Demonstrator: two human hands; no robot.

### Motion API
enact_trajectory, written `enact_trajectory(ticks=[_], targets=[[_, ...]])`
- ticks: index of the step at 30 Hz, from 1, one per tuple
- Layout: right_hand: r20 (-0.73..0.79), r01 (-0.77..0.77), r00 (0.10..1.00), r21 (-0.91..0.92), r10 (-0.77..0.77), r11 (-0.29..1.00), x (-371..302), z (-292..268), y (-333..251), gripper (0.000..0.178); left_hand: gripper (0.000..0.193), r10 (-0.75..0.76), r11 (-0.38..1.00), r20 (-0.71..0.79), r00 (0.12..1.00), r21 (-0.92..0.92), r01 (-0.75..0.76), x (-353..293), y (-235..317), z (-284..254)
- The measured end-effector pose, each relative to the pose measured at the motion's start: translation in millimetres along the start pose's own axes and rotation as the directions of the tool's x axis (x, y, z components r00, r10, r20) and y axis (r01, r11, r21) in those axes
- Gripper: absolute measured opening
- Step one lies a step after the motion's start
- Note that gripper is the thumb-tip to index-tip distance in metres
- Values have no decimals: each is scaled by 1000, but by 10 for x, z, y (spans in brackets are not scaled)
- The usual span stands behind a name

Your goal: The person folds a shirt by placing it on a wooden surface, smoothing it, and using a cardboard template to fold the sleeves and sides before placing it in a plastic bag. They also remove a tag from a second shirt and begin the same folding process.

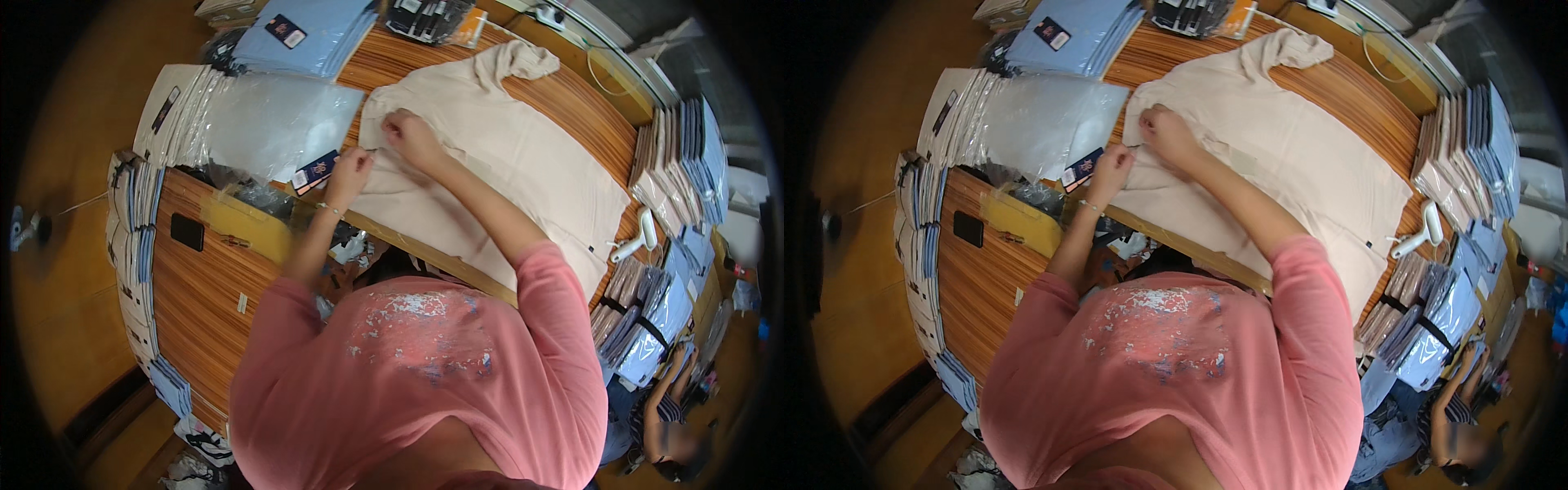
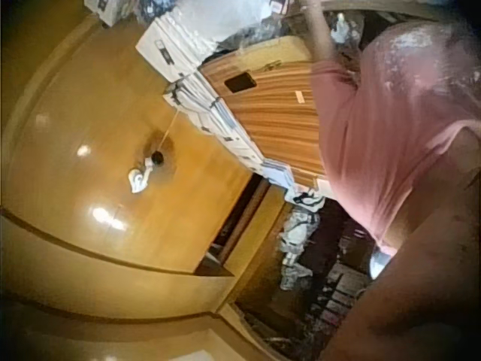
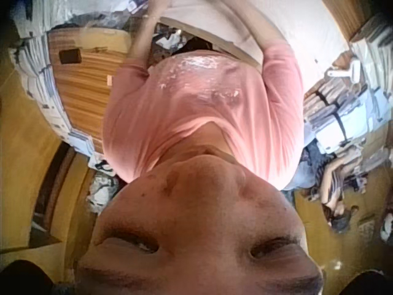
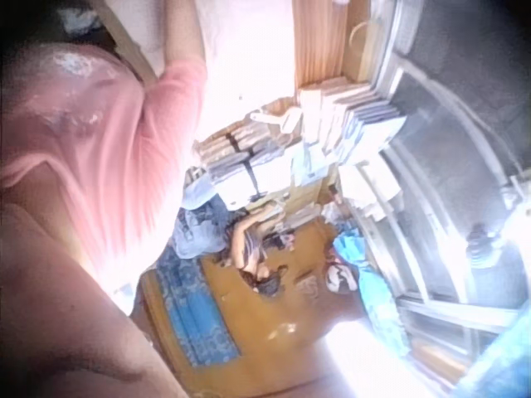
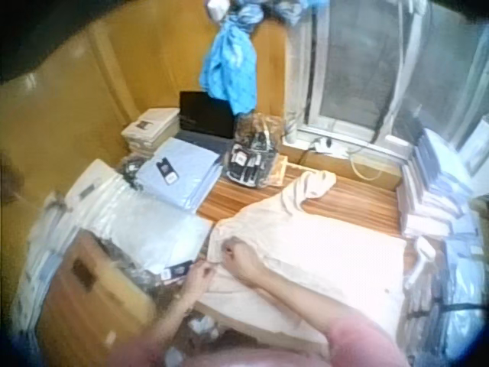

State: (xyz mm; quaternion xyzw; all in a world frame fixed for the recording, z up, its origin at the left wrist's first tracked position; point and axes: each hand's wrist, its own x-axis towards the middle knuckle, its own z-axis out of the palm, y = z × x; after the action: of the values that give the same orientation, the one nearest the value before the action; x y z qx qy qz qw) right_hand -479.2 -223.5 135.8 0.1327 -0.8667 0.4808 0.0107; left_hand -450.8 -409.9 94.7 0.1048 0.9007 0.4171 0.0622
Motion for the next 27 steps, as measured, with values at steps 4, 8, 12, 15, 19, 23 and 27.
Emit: enact_trajectory(ticks=[4, 8, 12, 15, 19, 23, 27], targets=[[17, -153, 985, -394, 174, 906, 477, 778, 17, 20, 33, 104, 995, 74, 992, -15, -104, -56, -128, 75], [413, -25, 893, -347, 177, 938, 812, 401, 506, 27, 42, 97, 995, 125, 987, 5, -98, -73, -46, 22], [87, -76, 987, -475, 132, 877, 1253, -955, 948, 26, 45, 71, 997, 169, 983, -46, -64, -35, 3, -33], [-182, -241, 970, -649, 161, 722, 1317, -1541, 648, 27, 45, 0, 999, 197, 980, 34, -7, -50, -29, -88], [-358, -364, 922, -665, 150, 652, 1236, -1952, 795, 25, 43, -10, 998, 242, 970, 69, -7, 41, -19, -119], [-407, -347, 908, -606, 95, 716, 1039, -2251, 975, 25, 34, 41, 979, 259, 965, 183, -91, 108, -10, -102], [-306, -93, 952, -245, 15, 965, 368, -2472, 786, 21, 27, 221, 850, 101, 970, 468, -242, 43, 323, -110]])
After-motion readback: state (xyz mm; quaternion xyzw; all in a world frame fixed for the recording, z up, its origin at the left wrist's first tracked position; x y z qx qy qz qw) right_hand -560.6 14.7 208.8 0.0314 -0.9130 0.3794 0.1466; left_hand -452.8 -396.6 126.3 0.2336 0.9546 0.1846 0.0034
